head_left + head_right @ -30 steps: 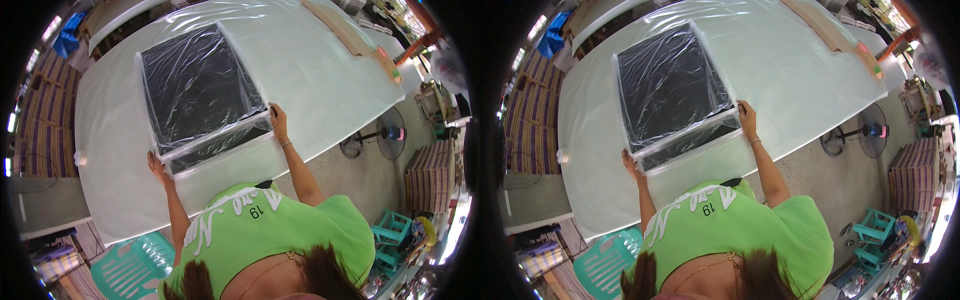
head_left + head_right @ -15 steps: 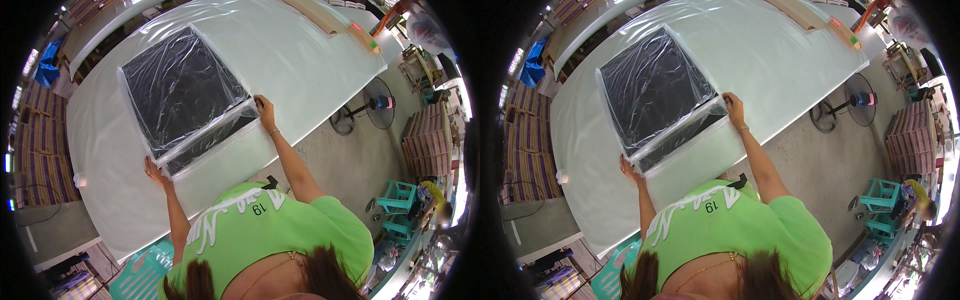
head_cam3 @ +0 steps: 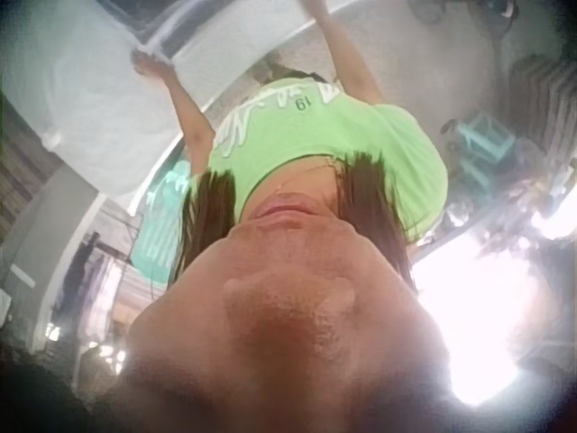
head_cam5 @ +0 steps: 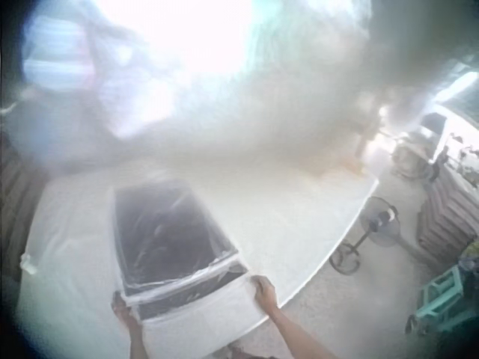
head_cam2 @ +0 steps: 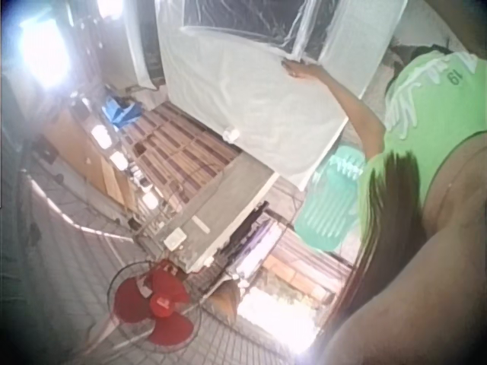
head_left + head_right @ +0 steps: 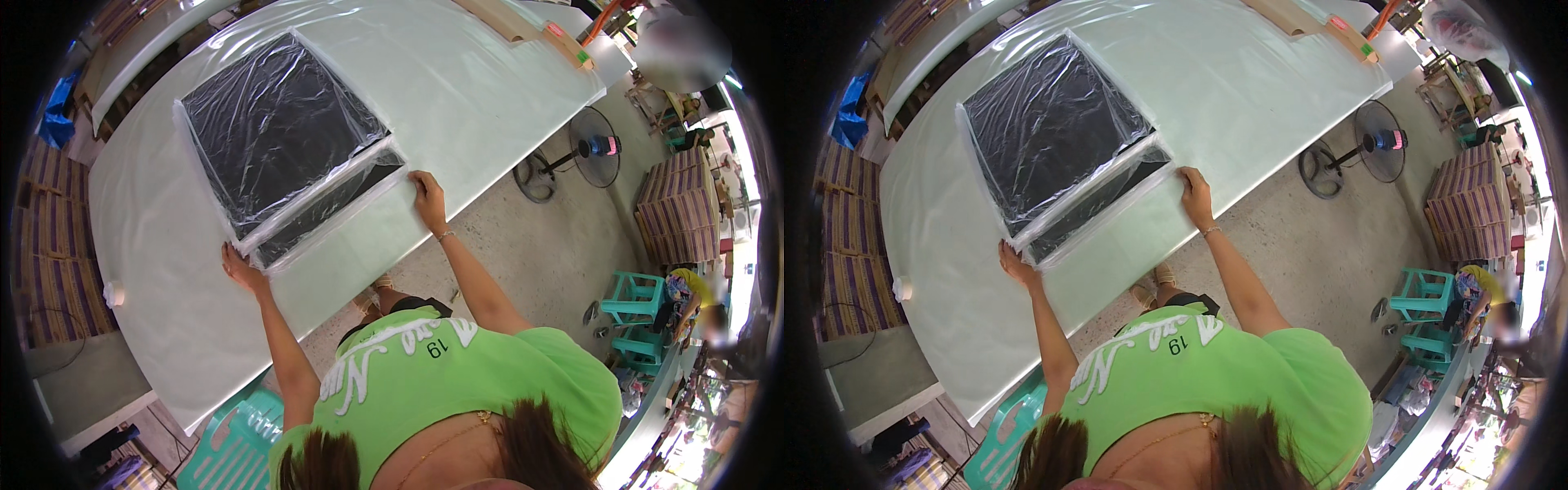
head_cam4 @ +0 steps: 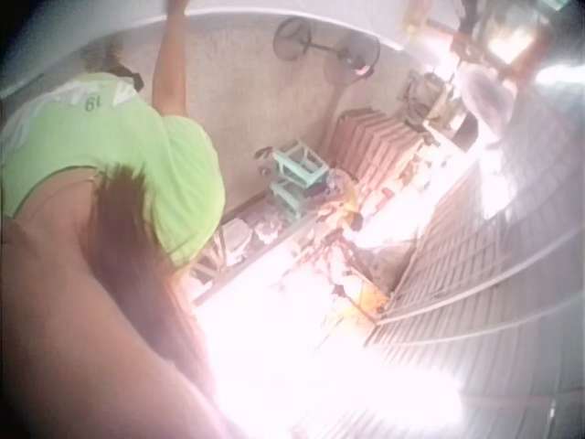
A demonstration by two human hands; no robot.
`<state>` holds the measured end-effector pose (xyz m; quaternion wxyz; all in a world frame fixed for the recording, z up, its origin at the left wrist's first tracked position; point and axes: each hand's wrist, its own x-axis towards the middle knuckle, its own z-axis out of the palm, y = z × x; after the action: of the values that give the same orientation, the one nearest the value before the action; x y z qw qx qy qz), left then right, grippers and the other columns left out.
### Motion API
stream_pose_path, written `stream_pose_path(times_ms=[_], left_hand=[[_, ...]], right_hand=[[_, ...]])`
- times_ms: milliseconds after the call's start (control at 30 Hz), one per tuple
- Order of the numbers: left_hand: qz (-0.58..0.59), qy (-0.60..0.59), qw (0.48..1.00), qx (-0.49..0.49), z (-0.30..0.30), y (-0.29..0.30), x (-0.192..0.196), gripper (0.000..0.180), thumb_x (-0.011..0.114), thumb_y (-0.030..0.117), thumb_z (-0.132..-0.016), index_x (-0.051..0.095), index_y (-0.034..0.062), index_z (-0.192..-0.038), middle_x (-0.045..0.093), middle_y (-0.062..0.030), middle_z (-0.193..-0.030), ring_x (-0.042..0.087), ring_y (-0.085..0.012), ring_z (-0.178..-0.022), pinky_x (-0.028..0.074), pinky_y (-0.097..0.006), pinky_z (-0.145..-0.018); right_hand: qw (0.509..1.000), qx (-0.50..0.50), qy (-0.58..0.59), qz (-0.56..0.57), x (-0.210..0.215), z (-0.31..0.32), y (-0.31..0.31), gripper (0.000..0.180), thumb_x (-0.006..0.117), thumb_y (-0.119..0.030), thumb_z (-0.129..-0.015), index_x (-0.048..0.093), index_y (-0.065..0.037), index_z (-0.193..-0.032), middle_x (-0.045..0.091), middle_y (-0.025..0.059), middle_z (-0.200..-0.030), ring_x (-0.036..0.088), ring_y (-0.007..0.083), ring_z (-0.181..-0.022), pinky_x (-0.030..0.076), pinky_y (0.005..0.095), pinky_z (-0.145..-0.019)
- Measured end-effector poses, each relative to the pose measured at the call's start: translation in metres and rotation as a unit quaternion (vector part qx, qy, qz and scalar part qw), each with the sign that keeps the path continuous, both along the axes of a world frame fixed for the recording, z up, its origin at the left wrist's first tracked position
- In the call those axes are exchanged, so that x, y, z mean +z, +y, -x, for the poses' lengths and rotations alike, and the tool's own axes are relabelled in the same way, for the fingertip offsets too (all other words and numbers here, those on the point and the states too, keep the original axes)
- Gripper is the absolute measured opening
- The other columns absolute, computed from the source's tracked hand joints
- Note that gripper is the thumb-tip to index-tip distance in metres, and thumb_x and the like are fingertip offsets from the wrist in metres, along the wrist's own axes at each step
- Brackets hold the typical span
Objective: The person wraps large black flat panels in plastic film by hand, positioning them on a table and smoothing the film, and then handles a large square of brown paper.
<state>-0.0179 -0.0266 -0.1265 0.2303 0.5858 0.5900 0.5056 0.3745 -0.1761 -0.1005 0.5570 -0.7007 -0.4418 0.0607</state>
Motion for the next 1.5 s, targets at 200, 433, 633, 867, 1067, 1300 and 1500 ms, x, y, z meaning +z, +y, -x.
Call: stream_pose_path(times_ms=[200, 433, 633, 867, 1067, 1300, 1500], left_hand=[[-0.02, 0.158, 0.986, 0.057, -0.005, -0.043, 0.009, 0.032, 0.048, 0.005, -0.088, 0.054, -0.0004, -0.119, 0.052, -0.018, -0.124, 0.047, -0.0333, -0.118, 0.036, -0.043, -0.101], [-0.026, 0.204, 0.974, 0.091, -0.01, -0.072, 0.009, 0.032, 0.052, 0.008, -0.088, 0.053, 0.0016, -0.119, 0.053, -0.0166, -0.124, 0.047, -0.0322, -0.119, 0.037, -0.043, -0.099], [-0.03, 0.255, 0.959, 0.121, -0.019, -0.083, 0.0, 0.032, 0.052, 0.012, -0.09, 0.053, 0.0047, -0.121, 0.052, -0.0141, -0.126, 0.046, -0.0294, -0.121, 0.037, -0.042, -0.099], [0.066, 0.359, 0.904, 0.221, -0.06, -0.128, -0.01, 0.036, 0.043, 0.027, -0.097, 0.048, 0.0108, -0.129, 0.045, -0.0098, -0.135, 0.041, -0.0248, -0.126, 0.032, -0.044, -0.102], [0.106, 0.498, 0.817, 0.271, -0.112, -0.167, -0.009, 0.038, 0.038, 0.035, -0.098, 0.045, 0.02, -0.133, 0.044, -0.001, -0.137, 0.041, -0.0185, -0.127, 0.031, -0.041, -0.103], [0.069, 0.344, 0.899, 0.261, -0.112, -0.172, 0.002, 0.036, 0.039, 0.035, -0.097, 0.059, 0.0159, -0.121, 0.053, -0.0033, -0.129, 0.05, -0.0228, -0.119, 0.036, -0.041, -0.099], [0.045, 0.32, 0.911, 0.254, -0.098, -0.168, -0.013, 0.034, 0.043, 0.032, -0.096, 0.061, 0.0117, -0.116, 0.056, -0.0063, -0.125, 0.054, -0.0258, -0.114, 0.042, -0.043, -0.093]], right_hand=[[0.997, 0.023, -0.06, 0.04, 0.0, 0.004, -0.022, 0.027, 0.047, 0.017, -0.072, 0.058, 0.0, -0.09, 0.059, 0.0145, -0.11, 0.056, 0.0328, -0.102, 0.047, 0.0374, -0.086], [0.995, 0.015, -0.097, 0.035, 0.006, 0.008, -0.021, 0.025, 0.047, 0.015, -0.071, 0.056, -0.001, -0.087, 0.059, 0.013, -0.108, 0.054, 0.0335, -0.1, 0.045, 0.0392, -0.087], [0.994, 0.034, -0.099, 0.023, 0.006, 0.002, -0.027, 0.024, 0.046, 0.014, -0.071, 0.055, -0.001, -0.088, 0.058, 0.0143, -0.108, 0.052, 0.0345, -0.101, 0.043, 0.0405, -0.088], [0.971, 0.162, -0.166, 0.051, 0.007, -0.026, -0.04, 0.03, 0.048, 0.009, -0.073, 0.055, -0.002, -0.1, 0.054, 0.0164, -0.117, 0.05, 0.0347, -0.109, 0.04, 0.0405, -0.094], [0.921, 0.238, -0.296, 0.085, 0.001, -0.076, -0.077, 0.04, 0.051, -0.002, -0.081, 0.053, -0.006, -0.121, 0.048, 0.0139, -0.131, 0.042, 0.0295, -0.125, 0.035, 0.0397, -0.103], [0.884, 0.286, -0.36, 0.087, -0.004, -0.109, -0.109, 0.049, 0.051, -0.006, -0.082, 0.044, -0.006, -0.131, 0.04, 0.0108, -0.139, 0.034, 0.0281, -0.132, 0.03, 0.0392, -0.108], [0.871, 0.355, -0.319, 0.122, 0.001, -0.139, -0.149, 0.076, 0.056, 0.003, -0.075, 0.028, -0.014, -0.143, 0.024, 0.0077, -0.15, 0.02, 0.0282, -0.139, 0.021, 0.0399, -0.114]])
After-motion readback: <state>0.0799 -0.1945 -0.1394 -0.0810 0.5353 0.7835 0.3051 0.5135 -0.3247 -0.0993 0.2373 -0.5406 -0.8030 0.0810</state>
